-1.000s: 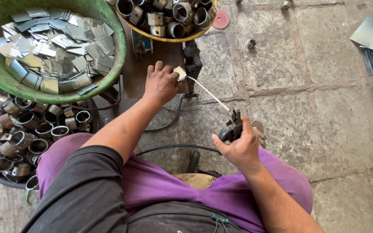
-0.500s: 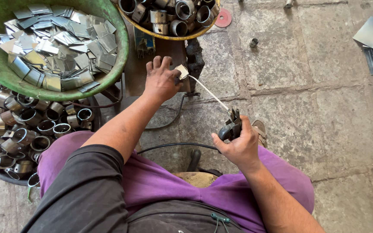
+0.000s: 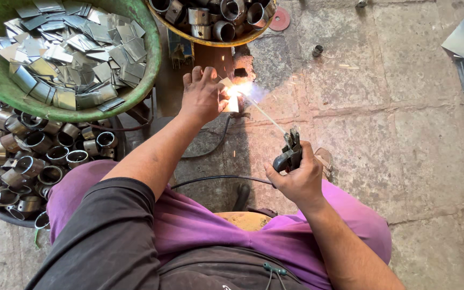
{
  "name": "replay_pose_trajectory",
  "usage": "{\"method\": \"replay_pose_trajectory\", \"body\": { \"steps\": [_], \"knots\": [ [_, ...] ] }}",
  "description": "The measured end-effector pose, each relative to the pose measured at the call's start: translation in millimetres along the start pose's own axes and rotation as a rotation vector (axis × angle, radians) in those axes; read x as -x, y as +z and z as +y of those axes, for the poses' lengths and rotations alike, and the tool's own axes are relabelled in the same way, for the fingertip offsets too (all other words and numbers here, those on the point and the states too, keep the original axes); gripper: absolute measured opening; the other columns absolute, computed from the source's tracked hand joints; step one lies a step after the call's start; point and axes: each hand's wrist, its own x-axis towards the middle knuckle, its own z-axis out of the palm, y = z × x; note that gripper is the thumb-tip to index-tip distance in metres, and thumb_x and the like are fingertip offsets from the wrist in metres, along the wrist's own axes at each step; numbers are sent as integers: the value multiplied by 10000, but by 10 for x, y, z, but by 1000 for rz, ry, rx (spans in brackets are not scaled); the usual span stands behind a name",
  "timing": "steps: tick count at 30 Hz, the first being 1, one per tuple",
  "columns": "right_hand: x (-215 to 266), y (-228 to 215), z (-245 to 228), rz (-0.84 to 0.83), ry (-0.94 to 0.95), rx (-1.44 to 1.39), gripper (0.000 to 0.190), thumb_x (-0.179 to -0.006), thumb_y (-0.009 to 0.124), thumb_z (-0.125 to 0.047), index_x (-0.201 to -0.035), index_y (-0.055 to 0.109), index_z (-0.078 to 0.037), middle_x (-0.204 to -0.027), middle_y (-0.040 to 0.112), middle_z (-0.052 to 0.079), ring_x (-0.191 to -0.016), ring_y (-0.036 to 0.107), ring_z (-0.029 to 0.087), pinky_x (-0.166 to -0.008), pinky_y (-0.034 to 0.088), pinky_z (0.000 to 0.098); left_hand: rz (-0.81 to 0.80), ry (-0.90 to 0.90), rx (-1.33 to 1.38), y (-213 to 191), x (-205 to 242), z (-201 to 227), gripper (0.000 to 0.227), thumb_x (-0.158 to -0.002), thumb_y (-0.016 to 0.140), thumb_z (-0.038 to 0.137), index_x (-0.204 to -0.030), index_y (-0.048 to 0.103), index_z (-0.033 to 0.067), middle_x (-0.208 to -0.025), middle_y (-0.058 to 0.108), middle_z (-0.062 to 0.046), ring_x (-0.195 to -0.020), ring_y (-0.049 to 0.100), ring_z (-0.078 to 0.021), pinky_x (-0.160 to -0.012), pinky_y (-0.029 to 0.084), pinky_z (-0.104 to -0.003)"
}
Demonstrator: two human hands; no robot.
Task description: The person sits on a low stool and uses a welding torch to join small metal pieces. They pick up a metal piece from a green bowl, place it on a metal stand, and weld it, creating sparks. The person repeats this process, handling multiple metal pieces and welding rods.
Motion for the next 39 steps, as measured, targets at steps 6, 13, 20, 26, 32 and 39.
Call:
{"method": "replay_pose_trajectory", "body": {
  "steps": [6, 13, 20, 26, 32, 39],
  "knots": [
    [-9, 11, 14, 4, -15, 41, 555, -711, 911, -253, -1047, 531, -29, -648, 655, 27, -549, 645, 146, -557, 530, 303, -39, -20, 28, 129, 17, -61, 251, -808, 807, 366, -986, 803, 190, -1255, 514, -79, -1250, 409, -350, -1010, 326, -518],
    [-4, -11, 72, 60, -30, 4, 544, -755, 903, -275, -1086, 538, -45, -804, 647, 23, -664, 660, 154, -626, 557, 309, -69, -43, -42, 183, -32, -82, 313, -716, 812, 397, -992, 808, 249, -1320, 475, -163, -1262, 349, -397, -1028, 267, -572],
    [-15, -49, 133, 140, 60, -69, 566, -757, 930, -294, -1073, 522, -62, -818, 598, 21, -710, 615, 156, -666, 541, 324, -32, -41, 11, 10, 15, 1, 339, -744, 849, 433, -1029, 799, 257, -1239, 504, -65, -1238, 399, -338, -1027, 312, -531],
    [-10, -17, 143, 130, 109, -43, 578, -745, 929, -321, -1073, 528, -66, -778, 598, 7, -675, 606, 144, -648, 533, 325, 7, -52, 31, 78, 27, -33, 351, -724, 863, 419, -1036, 807, 268, -1232, 510, -57, -1230, 397, -337, -1015, 310, -510],
    [-46, 2, 113, 133, 82, -66, 548, -788, 912, -341, -1069, 527, -71, -800, 581, 2, -694, 590, 134, -661, 524, 312, -27, -67, 51, 56, 28, -36, 378, -707, 869, 385, -1062, 806, 272, -1250, 512, -54, -1248, 388, -334, -1022, 307, -510],
    [-68, 67, 132, 47, 76, -92, 527, -812, 872, -358, -1073, 498, -94, -735, 607, -24, -643, 664, 106, -606, 585, 280, 32, -46, 119, 86, 9, -202, 485, -767, 792, 222, -1248, 732, 213, -1273, 496, -113, -1245, 395, -327, -1033, 345, -456]
  ]
}}
